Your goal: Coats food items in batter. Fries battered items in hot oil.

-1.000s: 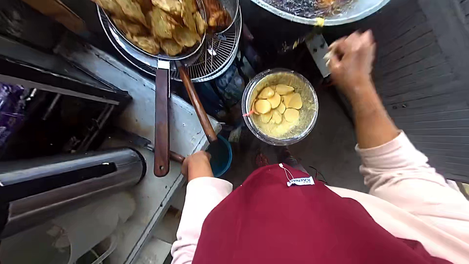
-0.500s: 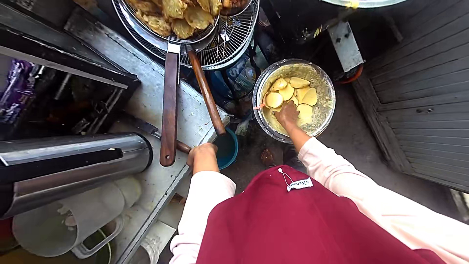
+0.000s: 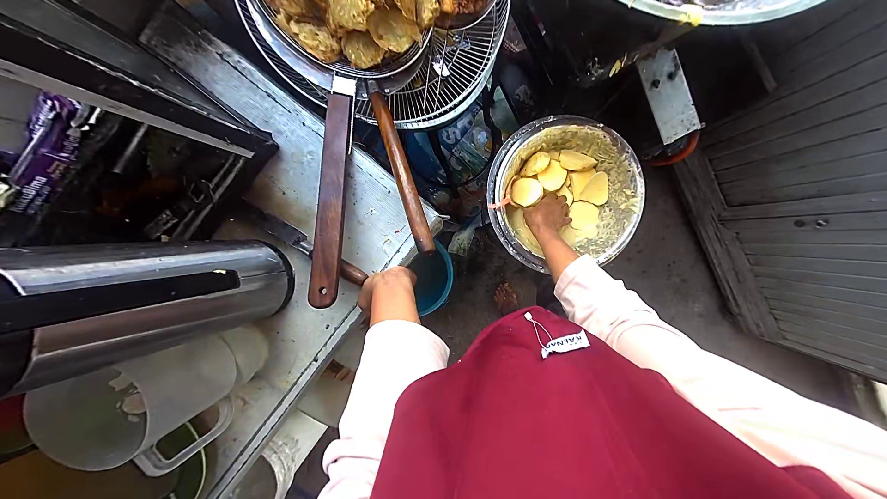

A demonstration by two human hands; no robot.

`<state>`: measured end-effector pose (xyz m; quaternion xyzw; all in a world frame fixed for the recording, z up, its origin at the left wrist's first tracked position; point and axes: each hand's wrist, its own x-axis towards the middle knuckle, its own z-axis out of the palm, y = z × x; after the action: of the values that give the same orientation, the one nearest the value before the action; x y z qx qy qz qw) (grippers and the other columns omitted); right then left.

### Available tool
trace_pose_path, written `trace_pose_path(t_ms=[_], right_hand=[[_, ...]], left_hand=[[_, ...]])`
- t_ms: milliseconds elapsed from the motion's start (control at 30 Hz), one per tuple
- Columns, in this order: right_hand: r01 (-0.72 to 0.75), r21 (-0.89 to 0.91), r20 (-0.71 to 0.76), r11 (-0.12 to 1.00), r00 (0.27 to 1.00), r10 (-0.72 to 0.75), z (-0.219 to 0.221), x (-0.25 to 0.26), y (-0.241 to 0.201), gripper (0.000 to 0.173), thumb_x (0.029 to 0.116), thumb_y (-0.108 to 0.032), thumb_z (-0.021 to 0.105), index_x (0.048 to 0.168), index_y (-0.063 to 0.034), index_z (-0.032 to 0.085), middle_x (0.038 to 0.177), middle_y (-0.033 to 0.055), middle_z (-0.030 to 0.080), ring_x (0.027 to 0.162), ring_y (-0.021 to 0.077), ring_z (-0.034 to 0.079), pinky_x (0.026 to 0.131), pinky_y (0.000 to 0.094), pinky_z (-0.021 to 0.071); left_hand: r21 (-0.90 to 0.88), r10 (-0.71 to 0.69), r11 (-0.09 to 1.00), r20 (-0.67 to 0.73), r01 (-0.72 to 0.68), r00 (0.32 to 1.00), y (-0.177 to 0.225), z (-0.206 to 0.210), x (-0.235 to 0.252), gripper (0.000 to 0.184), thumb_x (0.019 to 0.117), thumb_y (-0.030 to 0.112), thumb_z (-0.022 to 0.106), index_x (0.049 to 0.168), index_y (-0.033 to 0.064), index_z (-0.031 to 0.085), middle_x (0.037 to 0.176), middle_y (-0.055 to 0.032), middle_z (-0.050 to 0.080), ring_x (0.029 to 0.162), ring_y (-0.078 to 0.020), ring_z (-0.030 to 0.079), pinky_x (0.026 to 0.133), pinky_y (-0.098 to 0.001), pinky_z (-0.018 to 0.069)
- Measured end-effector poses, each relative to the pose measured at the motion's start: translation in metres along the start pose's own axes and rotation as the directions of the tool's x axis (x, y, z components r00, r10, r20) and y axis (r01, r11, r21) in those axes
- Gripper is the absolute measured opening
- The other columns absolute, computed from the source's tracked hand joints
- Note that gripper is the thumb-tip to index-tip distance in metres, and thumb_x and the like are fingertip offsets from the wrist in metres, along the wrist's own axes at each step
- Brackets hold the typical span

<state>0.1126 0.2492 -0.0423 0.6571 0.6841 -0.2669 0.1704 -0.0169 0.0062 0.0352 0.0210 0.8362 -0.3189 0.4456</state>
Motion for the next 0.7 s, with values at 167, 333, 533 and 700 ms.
trace_pose_path(t_ms=[167, 333, 533, 700], right_hand=[[0.036, 0.032, 0.069, 0.999, 0.997, -0.038, -0.009, -0.002, 0.002, 0.056, 0.0849, -0.027, 0.075, 0.133, -0.0009, 0.062, 0.146, 0.0217, 0.052, 0.139, 0.0377, 0.047, 0.109, 0.0627, 0.0388], [0.109, 0.025, 0.171, 0.994, 0.979, -0.112, -0.013, -0.013, 0.003, 0.060, 0.0889, -0.025, 0.070, 0.143, -0.0036, 0.052, 0.134, 0.0223, 0.064, 0.128, 0.0396, 0.059, 0.106, 0.0652, 0.0430], [0.172, 0.012, 0.164, 0.985, 0.971, -0.171, -0.015, -0.003, 0.019, 0.065, 0.0883, -0.021, 0.074, 0.146, -0.0047, 0.050, 0.134, 0.0229, 0.064, 0.127, 0.0406, 0.060, 0.107, 0.0653, 0.0417], [0.452, -0.212, 0.239, 0.866, 0.884, -0.403, -0.012, -0.009, 0.031, 0.053, 0.0883, -0.015, 0.071, 0.135, 0.0061, 0.056, 0.124, 0.0301, 0.065, 0.123, 0.0477, 0.058, 0.109, 0.0688, 0.0337]], left_hand=[[-0.011, -0.027, 1.000, 0.013, 0.027, 1.000, 0.002, 0.001, 0.004, 0.052, 0.0968, 0.050, 0.056, 0.115, 0.0034, 0.071, 0.118, -0.0218, 0.069, 0.111, -0.0397, 0.067, 0.083, -0.0618, 0.0538], [-0.032, -0.054, 0.998, 0.024, 0.055, 0.998, 0.003, 0.001, 0.007, 0.053, 0.0948, 0.051, 0.059, 0.115, 0.0030, 0.071, 0.119, -0.0215, 0.069, 0.111, -0.0395, 0.067, 0.083, -0.0617, 0.0538], [0.007, -0.051, 0.999, 0.023, 0.051, 0.998, 0.003, 0.001, 0.007, 0.053, 0.0958, 0.052, 0.057, 0.117, 0.0048, 0.070, 0.118, -0.0205, 0.070, 0.111, -0.0392, 0.068, 0.083, -0.0610, 0.0541], [-0.028, -0.013, 1.000, 0.019, 0.013, 1.000, 0.000, 0.000, 0.001, 0.050, 0.0968, 0.050, 0.058, 0.115, 0.0048, 0.071, 0.119, -0.0223, 0.069, 0.111, -0.0414, 0.067, 0.083, -0.0641, 0.0527]])
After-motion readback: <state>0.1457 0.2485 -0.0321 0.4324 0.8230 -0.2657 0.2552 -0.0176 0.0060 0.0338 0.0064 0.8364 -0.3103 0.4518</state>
